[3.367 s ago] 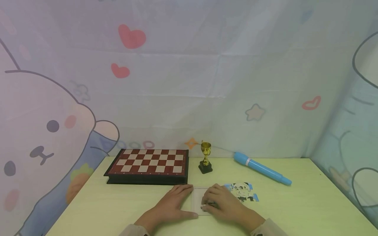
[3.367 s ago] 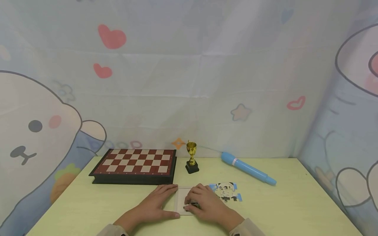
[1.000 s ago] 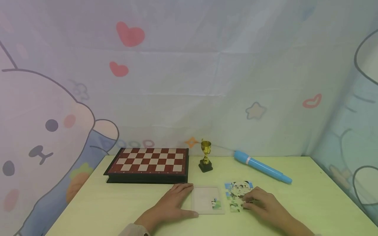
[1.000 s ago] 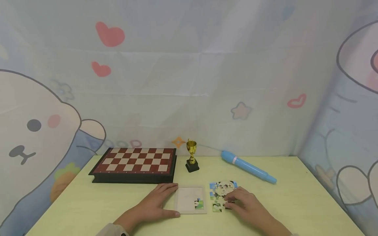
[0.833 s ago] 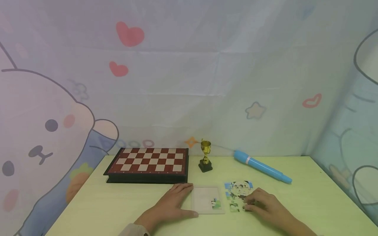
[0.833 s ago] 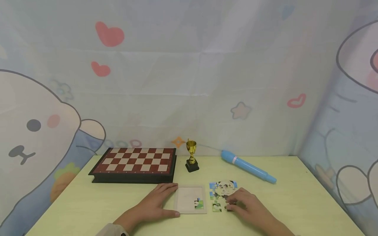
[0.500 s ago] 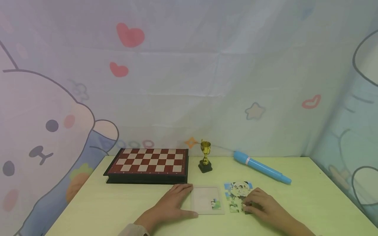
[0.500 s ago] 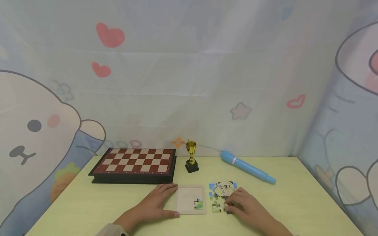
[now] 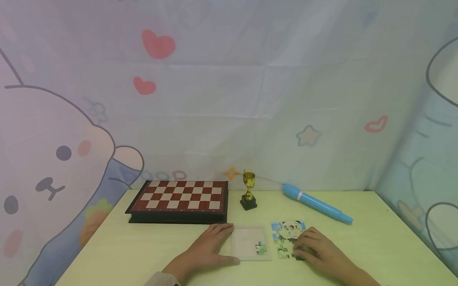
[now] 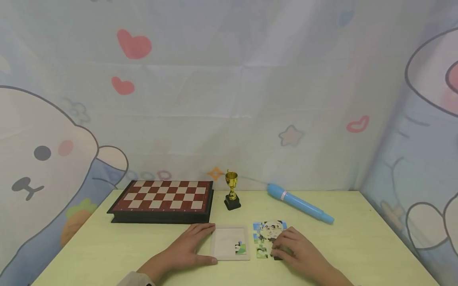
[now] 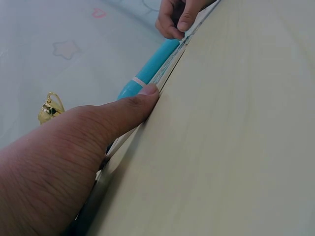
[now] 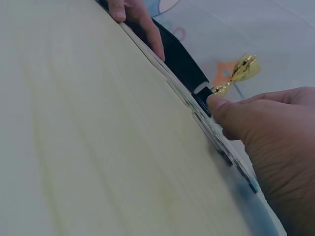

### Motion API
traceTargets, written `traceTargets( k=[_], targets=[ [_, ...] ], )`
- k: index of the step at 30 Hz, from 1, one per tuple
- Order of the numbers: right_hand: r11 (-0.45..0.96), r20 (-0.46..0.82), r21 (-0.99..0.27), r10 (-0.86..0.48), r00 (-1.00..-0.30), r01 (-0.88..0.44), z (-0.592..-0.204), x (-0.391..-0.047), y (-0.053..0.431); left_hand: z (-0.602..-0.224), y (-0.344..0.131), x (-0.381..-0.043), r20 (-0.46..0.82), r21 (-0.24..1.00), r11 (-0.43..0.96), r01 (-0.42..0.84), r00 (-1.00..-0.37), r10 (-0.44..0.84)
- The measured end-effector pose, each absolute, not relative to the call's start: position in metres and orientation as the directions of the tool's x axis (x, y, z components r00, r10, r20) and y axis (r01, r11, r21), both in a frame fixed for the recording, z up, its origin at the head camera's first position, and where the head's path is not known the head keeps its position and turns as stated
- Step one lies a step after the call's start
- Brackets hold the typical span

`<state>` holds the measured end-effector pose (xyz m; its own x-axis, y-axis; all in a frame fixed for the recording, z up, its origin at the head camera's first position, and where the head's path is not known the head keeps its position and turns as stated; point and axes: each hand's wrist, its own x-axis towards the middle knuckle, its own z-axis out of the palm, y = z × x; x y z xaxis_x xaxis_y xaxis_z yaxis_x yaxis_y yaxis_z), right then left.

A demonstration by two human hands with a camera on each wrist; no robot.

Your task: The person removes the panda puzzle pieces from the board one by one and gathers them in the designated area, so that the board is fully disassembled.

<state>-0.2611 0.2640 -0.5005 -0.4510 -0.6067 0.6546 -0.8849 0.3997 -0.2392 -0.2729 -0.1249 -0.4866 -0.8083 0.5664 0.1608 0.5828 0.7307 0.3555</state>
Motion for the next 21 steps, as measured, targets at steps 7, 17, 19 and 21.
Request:
traceTargets(
  k=[7, 17, 19, 21],
  targets=[
    [0.376, 0.703, -0.188, -0.594, -0.392, -0.907, -0.496, -0.266, 0.236, -0.486, -0.123, -0.274, 0.144, 0.368, 0.732, 0.573, -0.813, 0.564],
    [0.550, 0.553, -0.221, -0.609, -0.568, -0.805, -0.500, -0.281, 0.182, -0.484, -0.124, -0.273, 0.144, 0.363, 0.735, 0.572, -0.814, 0.562],
    [0.559, 0.547, -0.211, -0.612, -0.571, -0.802, -0.500, -0.283, 0.177, -0.484, -0.125, -0.273, 0.147, 0.360, 0.735, 0.575, -0.813, 0.564],
    [0.568, 0.549, -0.197, -0.612, -0.570, -0.799, -0.499, -0.283, 0.175, -0.483, -0.126, -0.273, 0.146, 0.362, 0.735, 0.573, -0.814, 0.563]
  ],
)
